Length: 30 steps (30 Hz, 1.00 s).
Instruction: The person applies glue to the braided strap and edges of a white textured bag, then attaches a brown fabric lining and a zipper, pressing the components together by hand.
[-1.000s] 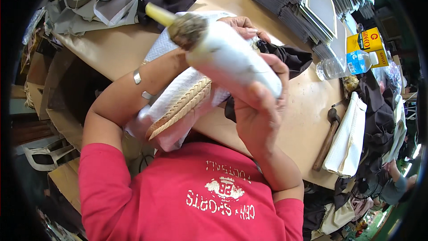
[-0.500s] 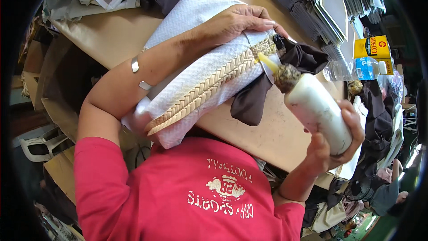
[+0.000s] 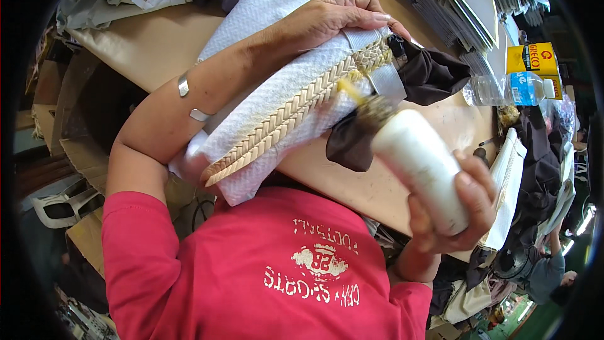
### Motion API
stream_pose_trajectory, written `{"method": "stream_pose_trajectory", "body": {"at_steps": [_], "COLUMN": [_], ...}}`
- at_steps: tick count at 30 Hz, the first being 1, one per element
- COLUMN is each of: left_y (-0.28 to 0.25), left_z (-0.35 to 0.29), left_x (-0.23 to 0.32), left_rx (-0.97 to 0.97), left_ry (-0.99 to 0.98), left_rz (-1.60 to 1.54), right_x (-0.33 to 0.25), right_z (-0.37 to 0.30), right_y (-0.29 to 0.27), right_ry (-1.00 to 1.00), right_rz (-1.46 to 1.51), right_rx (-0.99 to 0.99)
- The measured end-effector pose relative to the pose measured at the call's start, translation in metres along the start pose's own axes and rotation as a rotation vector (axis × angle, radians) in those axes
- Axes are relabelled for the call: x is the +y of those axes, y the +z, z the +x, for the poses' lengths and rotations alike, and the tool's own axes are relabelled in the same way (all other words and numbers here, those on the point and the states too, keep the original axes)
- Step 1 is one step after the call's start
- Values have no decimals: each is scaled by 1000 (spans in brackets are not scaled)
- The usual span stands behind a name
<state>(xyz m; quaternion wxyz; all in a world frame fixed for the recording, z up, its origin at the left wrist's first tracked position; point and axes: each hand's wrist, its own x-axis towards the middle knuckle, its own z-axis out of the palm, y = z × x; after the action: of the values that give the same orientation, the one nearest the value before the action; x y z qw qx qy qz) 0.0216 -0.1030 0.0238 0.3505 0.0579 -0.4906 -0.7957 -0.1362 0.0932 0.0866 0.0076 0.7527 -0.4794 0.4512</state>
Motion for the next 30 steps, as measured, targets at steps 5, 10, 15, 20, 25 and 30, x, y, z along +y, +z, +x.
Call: {"method": "stream_pose_trajectory", "body": {"at_steps": [5, 10, 15, 20, 25, 30], "left_y": [2, 1, 2, 4, 5, 6], "left_z": [-3, -2, -3, -6, -3, -4], "left_x": [-1, 0, -1, 3, 0, 2], "left_rx": [2, 23, 9, 34, -2, 17], "left_ry": [-26, -17, -7, -11, 4, -19], "left_rz": [-83, -4, -39, -6, -14, 41], "right_x": [-4, -8, -19, 5, 2, 7], "right_z": [-2, -8, -10, 1, 11, 19], "right_y": [4, 7, 10, 9, 6, -1], "right_ry": [-26, -22, -97, -27, -86, -91], "right_rz": [-32, 59, 162, -41, -110, -182], "right_rx": [-14, -40, -94, 110, 94, 126]}}
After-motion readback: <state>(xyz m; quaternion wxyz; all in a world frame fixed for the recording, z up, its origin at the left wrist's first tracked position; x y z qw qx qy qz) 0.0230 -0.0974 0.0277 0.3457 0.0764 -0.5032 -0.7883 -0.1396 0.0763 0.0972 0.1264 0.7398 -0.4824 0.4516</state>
